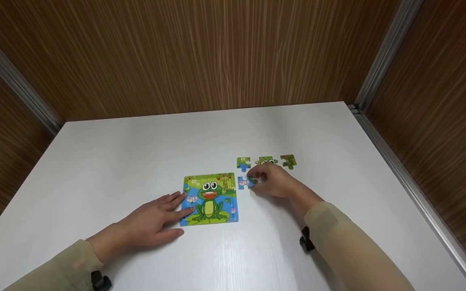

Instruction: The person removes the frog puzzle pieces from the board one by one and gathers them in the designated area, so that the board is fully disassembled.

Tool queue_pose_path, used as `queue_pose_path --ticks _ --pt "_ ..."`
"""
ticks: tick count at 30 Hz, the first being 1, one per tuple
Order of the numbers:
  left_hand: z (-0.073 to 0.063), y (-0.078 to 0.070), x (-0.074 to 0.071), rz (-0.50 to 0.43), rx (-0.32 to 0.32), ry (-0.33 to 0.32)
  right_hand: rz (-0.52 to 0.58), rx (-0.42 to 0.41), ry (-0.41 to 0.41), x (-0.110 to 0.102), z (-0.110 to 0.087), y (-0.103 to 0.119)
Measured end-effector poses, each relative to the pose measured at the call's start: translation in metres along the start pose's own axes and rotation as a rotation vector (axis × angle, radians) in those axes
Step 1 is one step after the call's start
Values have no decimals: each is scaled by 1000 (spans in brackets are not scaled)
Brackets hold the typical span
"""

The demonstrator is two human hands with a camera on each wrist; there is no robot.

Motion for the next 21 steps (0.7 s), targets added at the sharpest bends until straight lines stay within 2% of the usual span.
queue_pose_path --ticks 7,15,21 --pt "0 2 1 -5 -7 11 25 20 14 -1 1 -2" --pt "-2 1 -1 -14 8 -1 29 -6 23 -2 0 -3" --pt "-1 1 0 -11 5 1 65 19 30 -2 -1 -3"
Point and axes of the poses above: each hand's wrist, its own z-axis towards the middle knuckle, its own x-axis out of the palm, y = z × x, the point moved 2 cm from there along z, towards the middle knuckle, and after that the axes turned 8 degrees about -y, right-handed, at the moved point
